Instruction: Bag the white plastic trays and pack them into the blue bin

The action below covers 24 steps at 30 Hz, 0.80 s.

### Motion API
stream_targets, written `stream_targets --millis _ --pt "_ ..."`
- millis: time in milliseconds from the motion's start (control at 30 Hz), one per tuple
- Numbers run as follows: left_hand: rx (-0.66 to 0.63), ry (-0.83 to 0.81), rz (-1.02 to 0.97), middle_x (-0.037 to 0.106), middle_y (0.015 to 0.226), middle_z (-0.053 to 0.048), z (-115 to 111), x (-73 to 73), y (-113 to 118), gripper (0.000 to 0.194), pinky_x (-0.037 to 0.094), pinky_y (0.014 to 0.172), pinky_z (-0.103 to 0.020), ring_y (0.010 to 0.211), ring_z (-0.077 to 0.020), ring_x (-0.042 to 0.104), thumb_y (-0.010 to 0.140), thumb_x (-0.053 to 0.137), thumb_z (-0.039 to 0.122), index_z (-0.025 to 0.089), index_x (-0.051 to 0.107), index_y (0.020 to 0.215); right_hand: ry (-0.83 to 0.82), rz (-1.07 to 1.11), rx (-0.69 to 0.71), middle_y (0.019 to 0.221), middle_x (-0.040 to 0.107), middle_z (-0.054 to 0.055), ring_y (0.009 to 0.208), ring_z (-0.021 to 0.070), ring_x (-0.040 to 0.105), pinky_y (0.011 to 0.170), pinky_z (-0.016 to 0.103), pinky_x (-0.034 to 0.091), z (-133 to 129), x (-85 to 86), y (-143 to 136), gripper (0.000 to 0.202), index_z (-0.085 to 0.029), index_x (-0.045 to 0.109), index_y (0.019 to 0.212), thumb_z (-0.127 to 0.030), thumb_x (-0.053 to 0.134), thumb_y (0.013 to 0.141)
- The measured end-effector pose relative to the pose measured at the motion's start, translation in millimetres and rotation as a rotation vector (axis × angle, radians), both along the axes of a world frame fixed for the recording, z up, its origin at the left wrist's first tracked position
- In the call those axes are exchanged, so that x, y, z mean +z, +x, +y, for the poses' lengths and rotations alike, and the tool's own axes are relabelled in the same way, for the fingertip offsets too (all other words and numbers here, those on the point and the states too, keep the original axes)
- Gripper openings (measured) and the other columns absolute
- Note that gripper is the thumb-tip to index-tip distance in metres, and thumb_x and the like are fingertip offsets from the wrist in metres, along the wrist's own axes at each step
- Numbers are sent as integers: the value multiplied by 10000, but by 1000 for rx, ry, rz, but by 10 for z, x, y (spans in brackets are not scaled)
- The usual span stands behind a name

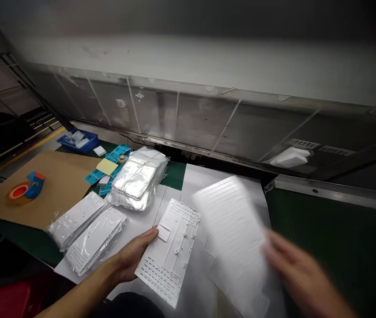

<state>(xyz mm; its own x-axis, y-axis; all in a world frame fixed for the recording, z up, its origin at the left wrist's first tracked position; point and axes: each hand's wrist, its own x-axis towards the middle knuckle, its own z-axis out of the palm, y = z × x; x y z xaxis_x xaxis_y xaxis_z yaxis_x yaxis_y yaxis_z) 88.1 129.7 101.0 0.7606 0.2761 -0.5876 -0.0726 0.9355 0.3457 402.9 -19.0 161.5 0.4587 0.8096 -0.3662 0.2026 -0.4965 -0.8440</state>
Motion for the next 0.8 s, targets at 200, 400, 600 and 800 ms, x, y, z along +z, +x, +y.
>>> stream_targets --millis 200,400,600,800 --pt "-341 18 -19 654 1043 -120 4 -101 -360 494 435 886 -323 1007 -236 594 857 462 505 126 575 1153 -121 -9 946 1038 675 6 927 170 604 789 258 458 622 559 -1105 290 -266 647 1084 -323 432 898" --pt "-459 114 -212 618 1105 -104 35 -75 -646 527 428 877 -329 1035 -240 567 786 601 465 161 529 1210 -35 -51 1146 971 688 -13 826 130 597 714 230 417 1026 443 -1502 275 -263 667 1035 -200 471 854" --pt "-395 127 -224 607 1098 -107 -5 -94 -796 473 395 928 -365 1058 -236 547 830 548 445 162 533 1209 4 -104 1127 865 681 -3 826 145 578 776 271 408 1010 395 -1667 310 -234 673 1023 -192 396 889" --pt "-438 163 -208 627 1051 -98 -42 -139 -807 490 428 891 -378 999 -250 582 757 656 386 177 544 1185 48 -323 1023 1035 653 -7 1016 213 537 922 416 383 1052 169 -1717 264 -308 651 1042 -279 447 877"
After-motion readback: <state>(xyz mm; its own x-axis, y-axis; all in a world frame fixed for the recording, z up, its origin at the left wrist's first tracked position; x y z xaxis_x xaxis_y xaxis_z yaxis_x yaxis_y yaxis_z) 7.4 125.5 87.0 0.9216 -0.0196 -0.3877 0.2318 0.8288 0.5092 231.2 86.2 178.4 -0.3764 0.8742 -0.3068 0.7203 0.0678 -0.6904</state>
